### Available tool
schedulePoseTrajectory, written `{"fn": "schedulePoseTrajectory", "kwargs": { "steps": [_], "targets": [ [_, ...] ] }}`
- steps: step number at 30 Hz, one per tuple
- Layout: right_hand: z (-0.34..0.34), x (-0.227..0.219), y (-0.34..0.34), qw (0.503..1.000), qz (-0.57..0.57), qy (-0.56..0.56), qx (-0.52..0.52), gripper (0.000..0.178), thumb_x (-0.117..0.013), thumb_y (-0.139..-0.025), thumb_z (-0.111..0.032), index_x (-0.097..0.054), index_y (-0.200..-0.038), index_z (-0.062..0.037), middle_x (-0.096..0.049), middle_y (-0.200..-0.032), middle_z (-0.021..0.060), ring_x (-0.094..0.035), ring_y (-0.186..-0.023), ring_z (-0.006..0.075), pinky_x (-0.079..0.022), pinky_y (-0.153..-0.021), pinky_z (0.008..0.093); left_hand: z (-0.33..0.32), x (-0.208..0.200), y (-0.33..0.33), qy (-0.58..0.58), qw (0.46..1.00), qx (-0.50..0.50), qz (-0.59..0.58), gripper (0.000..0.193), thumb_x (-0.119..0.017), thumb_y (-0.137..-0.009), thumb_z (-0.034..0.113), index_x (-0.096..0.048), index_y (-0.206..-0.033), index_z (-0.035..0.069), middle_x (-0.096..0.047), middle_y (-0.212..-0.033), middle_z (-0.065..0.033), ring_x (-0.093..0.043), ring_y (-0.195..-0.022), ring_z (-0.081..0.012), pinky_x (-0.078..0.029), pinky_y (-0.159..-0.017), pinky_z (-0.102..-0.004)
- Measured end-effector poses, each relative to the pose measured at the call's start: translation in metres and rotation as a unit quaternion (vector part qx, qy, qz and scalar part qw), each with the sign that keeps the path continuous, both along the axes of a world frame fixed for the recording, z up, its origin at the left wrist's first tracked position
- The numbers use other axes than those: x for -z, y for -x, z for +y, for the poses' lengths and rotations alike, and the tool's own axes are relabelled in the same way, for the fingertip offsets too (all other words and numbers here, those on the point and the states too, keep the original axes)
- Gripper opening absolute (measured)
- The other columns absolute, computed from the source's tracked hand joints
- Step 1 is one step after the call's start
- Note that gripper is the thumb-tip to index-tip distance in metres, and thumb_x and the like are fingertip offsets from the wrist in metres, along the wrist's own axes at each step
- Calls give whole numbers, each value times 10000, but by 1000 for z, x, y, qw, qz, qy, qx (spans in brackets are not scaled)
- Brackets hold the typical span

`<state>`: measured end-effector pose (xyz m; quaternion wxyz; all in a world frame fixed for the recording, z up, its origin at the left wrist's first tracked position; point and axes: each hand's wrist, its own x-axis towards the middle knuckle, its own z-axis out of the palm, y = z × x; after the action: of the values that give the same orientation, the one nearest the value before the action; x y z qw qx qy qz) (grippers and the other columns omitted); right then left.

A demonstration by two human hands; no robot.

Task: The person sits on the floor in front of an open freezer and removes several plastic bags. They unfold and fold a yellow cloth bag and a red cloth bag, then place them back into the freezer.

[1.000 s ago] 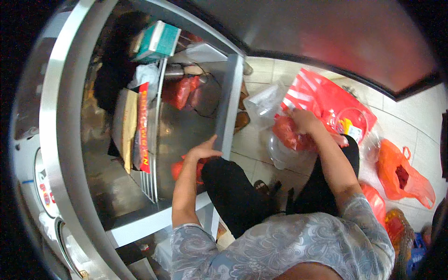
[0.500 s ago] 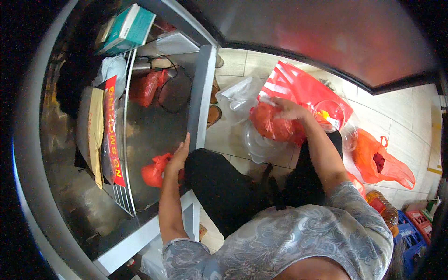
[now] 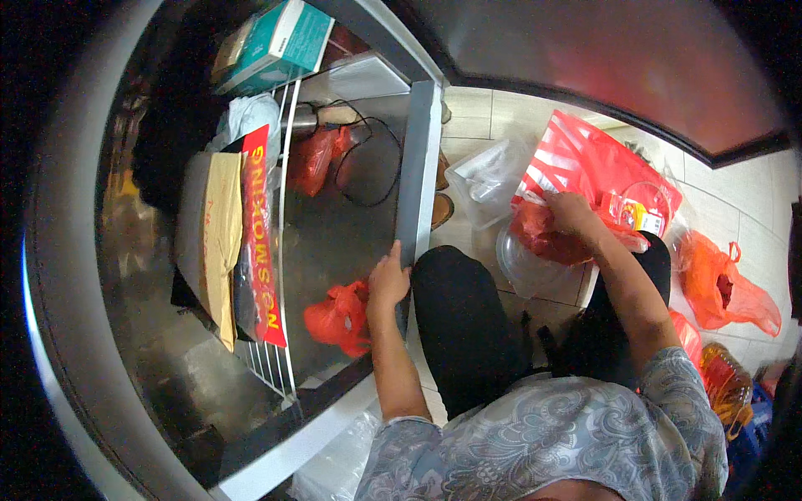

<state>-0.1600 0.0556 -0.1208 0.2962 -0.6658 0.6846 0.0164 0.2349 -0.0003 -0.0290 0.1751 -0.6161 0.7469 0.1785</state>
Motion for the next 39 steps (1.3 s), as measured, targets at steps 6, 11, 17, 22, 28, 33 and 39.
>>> {"fn": "schedulePoseTrajectory", "kwargs": {
  "steps": [6,11,17,22,28,33,39],
  "targets": [
    [-2,-2,-14,999,47,0,9,281,-542,-912,-176,-606,-1174,-96,-699,-1036,179,-689,-969,363,-543,-803,509,-48,6,17,-30,998,-48,10,856,-728,-827,302,-259,-1521,122,-634,-1172,-282,-603,-1107,-442,-458,-968,-485],
    [0,-45,-41,962,243,37,-119,360,-532,-918,-269,-586,-1242,-121,-647,-1150,107,-626,-1079,297,-397,-968,600,-64,7,9,-63,998,-12,-1,803,-755,-792,355,-363,-1453,121,-636,-1202,-246,-606,-1119,-420,-466,-963,-491],
    [-4,-157,-77,910,262,-40,-320,536,-561,-882,-308,-514,-1358,-66,-583,-1233,139,-548,-1160,323,-268,-1099,609,-70,17,-4,-83,993,-29,79,749,-760,-768,334,-414,-1394,111,-661,-1123,-257,-620,-1068,-434,-483,-914,-509],
    [44,-246,-109,917,144,131,-348,490,-551,-868,-225,-529,-1314,-22,-611,-1158,141,-583,-1084,298,-371,-1030,511,-68,19,-2,-14,997,65,44,690,-758,-777,279,-453,-1373,110,-708,-895,-217,-693,-703,-381,-543,-733,-461],
    [82,-280,-114,920,34,23,-390,399,-502,-881,-222,-574,-1197,10,-654,-1102,158,-630,-1035,319,-433,-948,506,-80,4,2,-56,992,-15,116,747,-756,-785,352,-439,-1411,99,-646,-1164,-240,-643,-1043,-378,-492,-920,-455],
    [89,-287,-104,925,133,24,-356,496,-443,-912,-223,-486,-1348,9,-585,-1265,236,-561,-1189,394,-327,-1094,568,-165,-6,-10,244,936,78,242,766,-754,-784,378,-435,-1419,94,-599,-1242,-238,-596,-1122,-377,-459,-968,-454],
    [97,-284,-85,940,39,-23,-338,495,-456,-905,-220,-499,-1345,3,-585,-1243,224,-582,-1134,364,-344,-1076,542,-307,-31,-61,521,837,37,162,789,-752,-782,409,-431,-1429,89,-544,-1335,-236,-539,-1218,-375,-420,-1024,-454]
  ]
}}
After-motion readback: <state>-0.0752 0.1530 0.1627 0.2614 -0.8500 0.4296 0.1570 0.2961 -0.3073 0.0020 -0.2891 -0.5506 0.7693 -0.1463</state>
